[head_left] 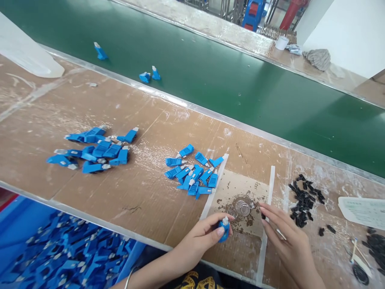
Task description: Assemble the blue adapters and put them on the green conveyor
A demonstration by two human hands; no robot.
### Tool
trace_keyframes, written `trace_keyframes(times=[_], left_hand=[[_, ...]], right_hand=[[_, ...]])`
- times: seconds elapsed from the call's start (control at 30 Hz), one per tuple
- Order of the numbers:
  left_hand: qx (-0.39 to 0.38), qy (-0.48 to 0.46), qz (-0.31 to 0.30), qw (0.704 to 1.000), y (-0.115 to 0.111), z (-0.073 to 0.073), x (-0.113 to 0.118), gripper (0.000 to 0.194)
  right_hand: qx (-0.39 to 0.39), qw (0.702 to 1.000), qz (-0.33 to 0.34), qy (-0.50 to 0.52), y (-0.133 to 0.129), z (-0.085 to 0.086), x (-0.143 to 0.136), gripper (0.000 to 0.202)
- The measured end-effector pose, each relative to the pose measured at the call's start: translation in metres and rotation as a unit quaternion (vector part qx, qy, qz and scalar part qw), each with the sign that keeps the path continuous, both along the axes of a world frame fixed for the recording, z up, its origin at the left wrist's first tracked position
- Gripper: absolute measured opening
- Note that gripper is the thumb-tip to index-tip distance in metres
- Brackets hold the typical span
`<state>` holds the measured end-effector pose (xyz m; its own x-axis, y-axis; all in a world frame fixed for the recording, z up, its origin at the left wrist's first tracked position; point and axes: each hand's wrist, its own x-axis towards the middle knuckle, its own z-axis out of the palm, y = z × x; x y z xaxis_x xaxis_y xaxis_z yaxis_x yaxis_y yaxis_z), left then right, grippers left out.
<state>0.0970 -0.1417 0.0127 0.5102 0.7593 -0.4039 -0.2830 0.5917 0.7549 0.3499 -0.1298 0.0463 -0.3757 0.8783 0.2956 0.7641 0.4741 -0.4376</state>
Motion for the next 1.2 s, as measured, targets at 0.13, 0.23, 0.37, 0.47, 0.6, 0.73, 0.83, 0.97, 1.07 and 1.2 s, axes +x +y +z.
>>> trace_keyframes(times=[0.13, 0.23, 0.37, 0.47, 0.6, 0.73, 0.83, 0.97, 1.07, 1.2], left_hand=[[-0.019, -0.041, 0.027, 0.999, -0.001, -0.001, 0.005, 0.041], [-0.037, -0.055, 0.036, 0.997, -0.001, -0.001, 0.007, 0.040], [-0.061, -0.066, 0.036, 0.995, -0.003, 0.001, 0.007, 0.042], [-0.061, -0.072, 0.033, 0.995, -0.003, 0.002, 0.007, 0.041], [-0.059, -0.076, 0.032, 0.995, -0.002, 0.003, 0.007, 0.041], [-0.062, -0.075, 0.033, 0.995, -0.002, 0.002, 0.008, 0.041], [-0.067, -0.082, 0.040, 0.994, -0.002, 0.002, 0.010, 0.042], [-0.084, -0.100, 0.049, 0.990, 0.000, 0.004, 0.018, 0.042], [-0.107, -0.137, 0.045, 0.984, 0.001, 0.007, 0.027, 0.046], [-0.141, -0.167, 0.041, 0.975, 0.001, 0.008, 0.035, 0.050]], right_hand=[[-0.015, 1.000, 0.005, 0.022, -0.002, -0.009, -0.018, 0.039], [-0.020, 1.000, 0.004, 0.013, 0.000, -0.016, -0.020, 0.049], [-0.024, 1.000, 0.013, -0.006, 0.000, -0.019, -0.019, 0.053], [-0.025, 1.000, 0.015, -0.010, 0.000, -0.017, -0.019, 0.052], [-0.029, 0.999, 0.016, -0.019, 0.002, -0.014, -0.023, 0.050], [-0.029, 0.999, 0.018, -0.038, 0.003, -0.014, -0.022, 0.049], [-0.031, 0.998, -0.004, -0.053, -0.003, -0.011, -0.016, 0.046], [-0.090, 0.993, -0.067, 0.044, -0.022, -0.003, -0.009, 0.050], [-0.154, 0.968, -0.085, 0.176, -0.038, 0.001, -0.010, 0.050], [-0.205, 0.941, -0.022, 0.270, -0.047, 0.002, -0.015, 0.054]])
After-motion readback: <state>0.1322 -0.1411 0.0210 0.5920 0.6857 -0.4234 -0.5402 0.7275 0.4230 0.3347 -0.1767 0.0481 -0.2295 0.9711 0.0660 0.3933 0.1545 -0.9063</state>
